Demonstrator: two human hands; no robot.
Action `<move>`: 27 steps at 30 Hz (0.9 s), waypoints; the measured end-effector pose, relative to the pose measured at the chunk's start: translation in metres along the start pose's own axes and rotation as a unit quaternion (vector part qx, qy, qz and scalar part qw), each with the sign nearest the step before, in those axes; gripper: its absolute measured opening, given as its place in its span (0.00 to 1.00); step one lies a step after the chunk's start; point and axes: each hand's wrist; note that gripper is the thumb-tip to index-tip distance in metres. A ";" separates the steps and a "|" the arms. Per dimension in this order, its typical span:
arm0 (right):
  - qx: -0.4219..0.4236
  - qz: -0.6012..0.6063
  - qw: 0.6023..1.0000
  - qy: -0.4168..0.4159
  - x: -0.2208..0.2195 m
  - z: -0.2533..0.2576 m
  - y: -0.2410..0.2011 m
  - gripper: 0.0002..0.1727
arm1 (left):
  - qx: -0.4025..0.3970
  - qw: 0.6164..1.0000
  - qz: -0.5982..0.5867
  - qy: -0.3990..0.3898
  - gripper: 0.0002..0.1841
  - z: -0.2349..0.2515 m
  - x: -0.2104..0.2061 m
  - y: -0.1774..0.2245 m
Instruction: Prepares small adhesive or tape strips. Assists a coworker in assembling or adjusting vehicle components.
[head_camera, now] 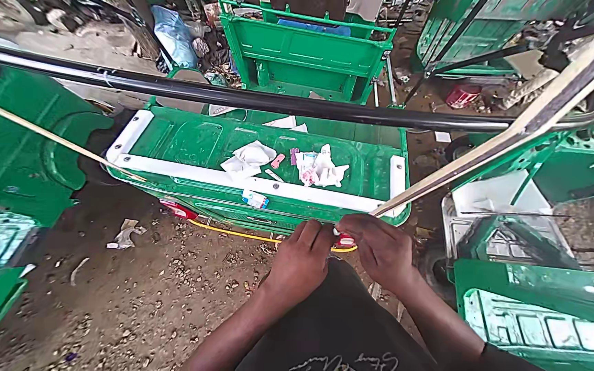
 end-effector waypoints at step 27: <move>-0.311 0.439 0.805 0.250 -0.003 -0.038 -0.005 0.08 | -0.024 0.987 -0.161 0.000 0.12 0.019 -0.028 0.013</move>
Point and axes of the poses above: each hand's wrist, its own z-axis towards the middle knuckle, its own x-axis out of the back of the hand, y = z × x, and after that the axes turned 1 degree about y, right-handed
